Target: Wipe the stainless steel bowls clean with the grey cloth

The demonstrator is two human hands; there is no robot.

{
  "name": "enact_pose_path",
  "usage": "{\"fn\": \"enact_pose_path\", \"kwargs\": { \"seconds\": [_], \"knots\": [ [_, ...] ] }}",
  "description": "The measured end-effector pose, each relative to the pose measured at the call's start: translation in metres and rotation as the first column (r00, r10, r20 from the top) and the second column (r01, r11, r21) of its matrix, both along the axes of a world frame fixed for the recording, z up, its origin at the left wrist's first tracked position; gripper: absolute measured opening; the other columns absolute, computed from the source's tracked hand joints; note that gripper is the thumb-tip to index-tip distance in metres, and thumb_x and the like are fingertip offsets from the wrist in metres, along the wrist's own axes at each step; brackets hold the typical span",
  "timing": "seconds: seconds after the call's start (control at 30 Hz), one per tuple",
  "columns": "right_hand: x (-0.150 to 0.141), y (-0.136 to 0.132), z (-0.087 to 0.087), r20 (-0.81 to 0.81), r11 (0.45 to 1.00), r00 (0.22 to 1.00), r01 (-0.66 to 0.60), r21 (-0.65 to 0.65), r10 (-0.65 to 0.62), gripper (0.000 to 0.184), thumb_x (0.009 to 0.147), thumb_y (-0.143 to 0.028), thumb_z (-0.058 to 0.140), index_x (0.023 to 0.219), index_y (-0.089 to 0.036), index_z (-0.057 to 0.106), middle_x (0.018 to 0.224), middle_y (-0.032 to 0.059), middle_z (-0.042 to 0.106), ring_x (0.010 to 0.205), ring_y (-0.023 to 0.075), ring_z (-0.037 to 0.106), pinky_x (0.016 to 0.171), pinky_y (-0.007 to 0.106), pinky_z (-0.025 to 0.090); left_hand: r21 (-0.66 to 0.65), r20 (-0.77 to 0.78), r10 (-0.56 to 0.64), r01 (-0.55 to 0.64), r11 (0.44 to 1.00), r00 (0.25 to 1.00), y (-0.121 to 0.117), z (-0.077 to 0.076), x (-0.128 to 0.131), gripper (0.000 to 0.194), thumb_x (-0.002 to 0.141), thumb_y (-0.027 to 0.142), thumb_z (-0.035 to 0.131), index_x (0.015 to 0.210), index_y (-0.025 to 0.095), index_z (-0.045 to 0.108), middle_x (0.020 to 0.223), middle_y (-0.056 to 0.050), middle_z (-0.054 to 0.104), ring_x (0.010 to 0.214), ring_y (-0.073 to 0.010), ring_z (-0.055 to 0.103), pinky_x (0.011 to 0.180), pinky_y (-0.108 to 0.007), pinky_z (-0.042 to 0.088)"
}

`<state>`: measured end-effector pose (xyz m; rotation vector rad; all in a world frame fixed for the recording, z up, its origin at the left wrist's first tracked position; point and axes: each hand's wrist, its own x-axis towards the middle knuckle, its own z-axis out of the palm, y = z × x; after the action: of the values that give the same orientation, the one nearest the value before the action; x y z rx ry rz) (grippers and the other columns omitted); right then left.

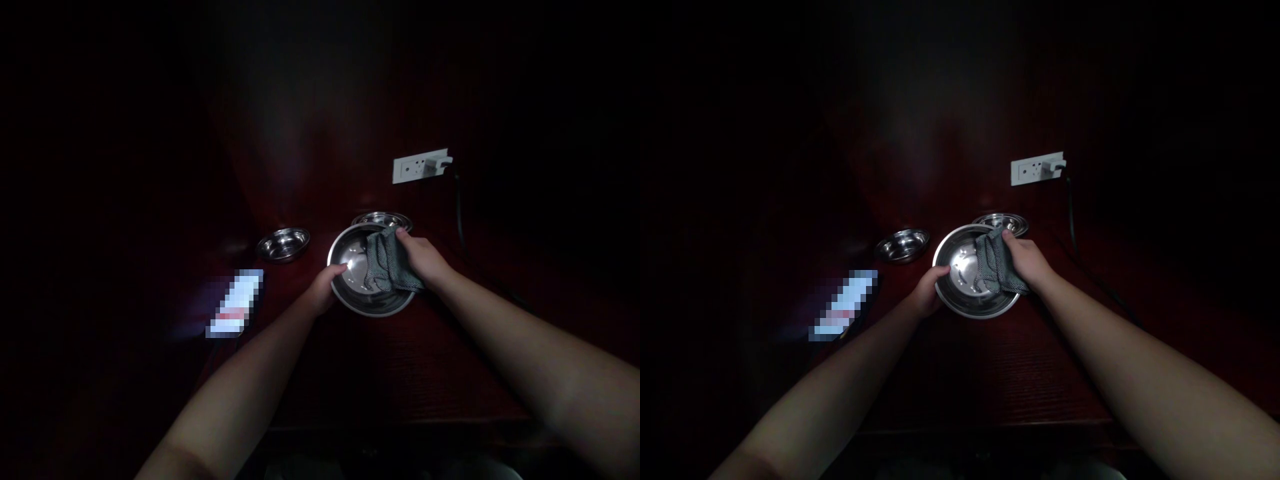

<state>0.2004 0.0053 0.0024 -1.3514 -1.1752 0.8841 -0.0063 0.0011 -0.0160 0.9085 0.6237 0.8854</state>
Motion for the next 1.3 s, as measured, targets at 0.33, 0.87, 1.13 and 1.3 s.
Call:
{"fn": "enact_pose_path", "kwargs": {
  "seconds": [0.33,0.87,1.13,1.3],
  "knots": [
    [0.0006,-0.0006,-0.0029,0.077,0.999,0.997,-0.034,0.038,0.031,0.048,0.068,-0.059,0.058,0.079,-0.012,0.066,0.066,0.0050,0.064,0.056,0.0150,0.056,0.051,0.026,0.042,0.004,-0.007,0.004,-0.004,1.000,1.000,-0.0022,0.0023,0.0007,0.035,0.073,0.030,0.052,0.094,0.007,0.066,0.081,-0.011,0.071,0.091,-0.0266,0.063,0.093,-0.040,0.040],
    [0.0012,0.0003,-0.0035,0.034,0.997,0.997,-0.069,0.029,0.068,0.046,0.071,-0.059,0.057,0.080,-0.014,0.064,0.067,0.0042,0.064,0.057,0.0153,0.057,0.053,0.026,0.042,-0.008,-0.015,0.022,-0.023,1.000,1.000,-0.0010,0.0018,-0.0001,0.033,0.073,0.030,0.050,0.089,0.007,0.067,0.075,-0.011,0.070,0.085,-0.0259,0.064,0.092,-0.041,0.041],
    [-0.0008,-0.0055,0.0011,-0.071,0.990,0.988,-0.132,0.044,0.135,0.044,0.068,-0.057,0.061,0.082,-0.015,0.064,0.071,0.0039,0.065,0.061,0.0156,0.058,0.058,0.027,0.044,0.009,0.023,0.005,-0.005,1.000,1.000,0.0022,0.0004,-0.0025,0.037,0.071,0.032,0.052,0.095,0.008,0.066,0.081,-0.012,0.071,0.091,-0.0277,0.063,0.092,-0.042,0.041],
    [0.0002,-0.0048,0.0001,-0.088,0.985,0.983,-0.152,0.082,0.159,0.045,0.067,-0.056,0.063,0.085,-0.015,0.064,0.072,0.0032,0.065,0.062,0.0158,0.058,0.059,0.028,0.044,0.037,0.047,-0.018,0.017,0.999,0.999,0.0019,0.0016,-0.0031,0.040,0.071,0.032,0.052,0.100,0.007,0.065,0.085,-0.012,0.071,0.094,-0.0279,0.062,0.093,-0.041,0.040]
  ]
}}
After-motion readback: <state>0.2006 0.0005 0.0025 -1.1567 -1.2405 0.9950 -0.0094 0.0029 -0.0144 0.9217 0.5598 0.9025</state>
